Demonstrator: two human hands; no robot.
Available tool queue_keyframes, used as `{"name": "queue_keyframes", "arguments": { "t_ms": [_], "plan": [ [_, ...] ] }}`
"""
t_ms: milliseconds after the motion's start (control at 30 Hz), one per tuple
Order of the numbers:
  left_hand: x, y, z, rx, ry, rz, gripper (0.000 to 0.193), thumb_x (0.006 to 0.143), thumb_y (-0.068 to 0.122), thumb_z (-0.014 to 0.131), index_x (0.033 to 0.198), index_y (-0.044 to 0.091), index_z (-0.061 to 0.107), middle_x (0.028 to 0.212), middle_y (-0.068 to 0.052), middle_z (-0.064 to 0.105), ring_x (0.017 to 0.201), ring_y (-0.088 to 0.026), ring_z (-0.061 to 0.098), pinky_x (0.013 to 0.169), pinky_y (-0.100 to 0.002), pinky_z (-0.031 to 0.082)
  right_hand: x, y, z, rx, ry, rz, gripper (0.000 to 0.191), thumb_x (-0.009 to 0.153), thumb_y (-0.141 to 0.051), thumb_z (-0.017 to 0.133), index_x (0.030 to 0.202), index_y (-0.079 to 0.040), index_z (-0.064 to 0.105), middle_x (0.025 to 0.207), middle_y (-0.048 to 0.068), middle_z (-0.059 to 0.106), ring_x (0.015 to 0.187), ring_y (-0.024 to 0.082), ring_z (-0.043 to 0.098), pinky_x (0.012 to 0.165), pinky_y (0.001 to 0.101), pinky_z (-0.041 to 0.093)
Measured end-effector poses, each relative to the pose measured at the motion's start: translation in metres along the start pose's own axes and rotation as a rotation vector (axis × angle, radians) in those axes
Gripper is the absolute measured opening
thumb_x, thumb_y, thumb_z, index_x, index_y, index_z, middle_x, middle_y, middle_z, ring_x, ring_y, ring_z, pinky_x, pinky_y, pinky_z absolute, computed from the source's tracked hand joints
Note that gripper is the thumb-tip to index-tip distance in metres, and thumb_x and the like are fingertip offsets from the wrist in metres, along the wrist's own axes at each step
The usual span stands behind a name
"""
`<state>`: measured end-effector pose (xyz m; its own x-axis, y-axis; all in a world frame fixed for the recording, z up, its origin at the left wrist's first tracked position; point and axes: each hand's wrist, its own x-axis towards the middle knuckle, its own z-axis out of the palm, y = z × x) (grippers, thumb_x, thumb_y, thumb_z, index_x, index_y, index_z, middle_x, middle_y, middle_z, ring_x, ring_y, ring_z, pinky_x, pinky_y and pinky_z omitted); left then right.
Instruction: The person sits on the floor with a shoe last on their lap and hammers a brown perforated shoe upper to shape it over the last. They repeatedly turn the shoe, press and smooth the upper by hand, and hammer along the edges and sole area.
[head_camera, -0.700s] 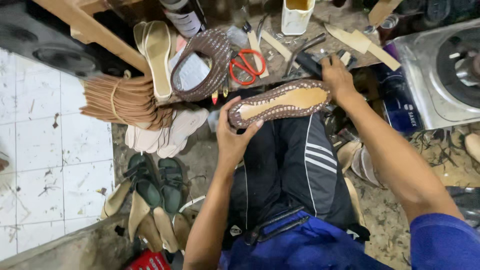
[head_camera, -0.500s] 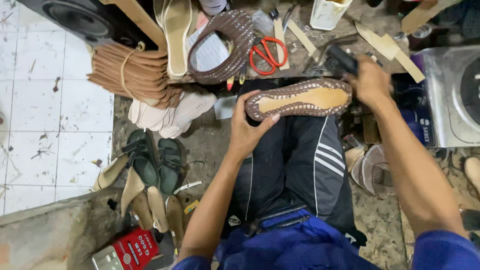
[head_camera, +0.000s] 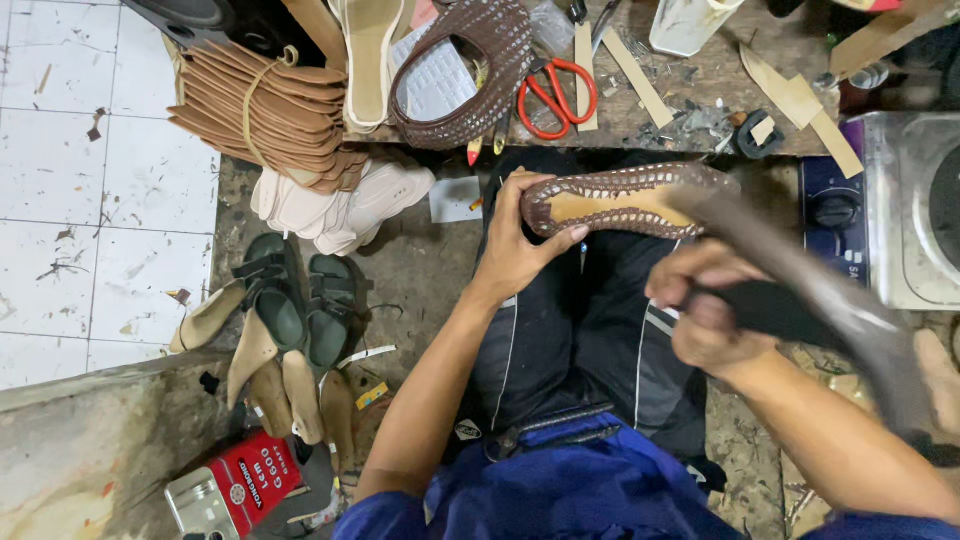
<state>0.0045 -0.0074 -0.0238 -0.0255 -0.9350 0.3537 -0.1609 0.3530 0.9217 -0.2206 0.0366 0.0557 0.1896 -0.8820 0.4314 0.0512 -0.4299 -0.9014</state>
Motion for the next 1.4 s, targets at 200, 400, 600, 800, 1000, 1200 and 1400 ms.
{"name": "queue_keyframes", "arguments": {
  "t_ms": [200,400,600,800,1000,1200,1400],
  "plan": [
    [0.006,-0.007,0.003,0.092,0.054,0.036,0.066,0.079,0.022,0.091,0.128,0.002,0.052,0.126,-0.014,0.06,0.134,-0.033,0.054,0.122,-0.047,0.035,0.012,-0.02,0.012,-0.332,-0.05,0.385,0.022,0.096,-0.021,0.068,0.104,-0.001,0.064,0.071,0.007,0.061,0.056,0.018,0.057,0.054,0.0315,0.047],
    [0.002,-0.006,-0.003,0.11,0.01,0.054,0.062,0.08,0.022,0.09,0.128,0.003,0.054,0.125,-0.013,0.062,0.125,-0.03,0.061,0.129,-0.049,0.032,0.031,-0.02,0.022,-0.573,-0.259,-0.153,0.021,0.105,-0.012,0.065,0.115,0.006,0.059,0.092,0.017,0.064,0.079,0.02,0.059,0.071,0.0325,0.049],
    [0.0,0.001,-0.002,0.123,0.013,0.014,0.063,0.081,0.023,0.089,0.128,0.003,0.053,0.124,-0.012,0.063,0.124,-0.029,0.061,0.13,-0.052,0.03,-0.001,0.01,0.02,-0.005,0.109,0.109,0.009,0.109,-0.014,0.062,0.106,-0.006,0.061,0.077,0.005,0.062,0.062,0.008,0.06,0.058,0.025,0.05],
    [0.001,-0.001,-0.003,0.127,0.025,0.088,0.063,0.081,0.024,0.089,0.128,0.002,0.053,0.124,-0.013,0.062,0.128,-0.032,0.057,0.125,-0.051,0.031,-0.014,0.027,0.014,-0.722,-0.124,-0.193,0.031,0.096,-0.013,0.069,0.122,0.003,0.061,0.103,0.019,0.068,0.088,0.025,0.068,0.076,0.0354,0.055],
    [0.0,-0.005,-0.004,0.166,0.032,0.057,0.063,0.08,0.024,0.087,0.128,0.003,0.053,0.125,-0.013,0.061,0.128,-0.033,0.056,0.124,-0.051,0.033,-0.027,0.042,0.021,-0.578,-0.06,-0.002,0.022,0.101,-0.009,0.069,0.12,0.002,0.064,0.1,0.014,0.068,0.086,0.021,0.063,0.077,0.0335,0.052],
    [-0.003,-0.006,-0.004,0.133,0.015,0.05,0.061,0.082,0.022,0.088,0.129,0.004,0.054,0.125,-0.011,0.064,0.125,-0.031,0.061,0.128,-0.052,0.031,-0.037,0.051,0.023,0.158,0.204,0.02,0.016,0.105,-0.015,0.065,0.113,-0.006,0.054,0.085,0.001,0.063,0.072,0.006,0.062,0.066,0.0246,0.054],
    [-0.003,-0.004,-0.004,0.169,0.03,0.067,0.064,0.078,0.022,0.088,0.128,0.003,0.053,0.125,-0.013,0.061,0.129,-0.034,0.055,0.124,-0.05,0.032,-0.047,0.062,0.018,0.126,0.234,0.282,0.013,0.099,-0.011,0.069,0.107,-0.005,0.06,0.089,0.006,0.063,0.069,0.013,0.061,0.064,0.0274,0.053]
  ]
}}
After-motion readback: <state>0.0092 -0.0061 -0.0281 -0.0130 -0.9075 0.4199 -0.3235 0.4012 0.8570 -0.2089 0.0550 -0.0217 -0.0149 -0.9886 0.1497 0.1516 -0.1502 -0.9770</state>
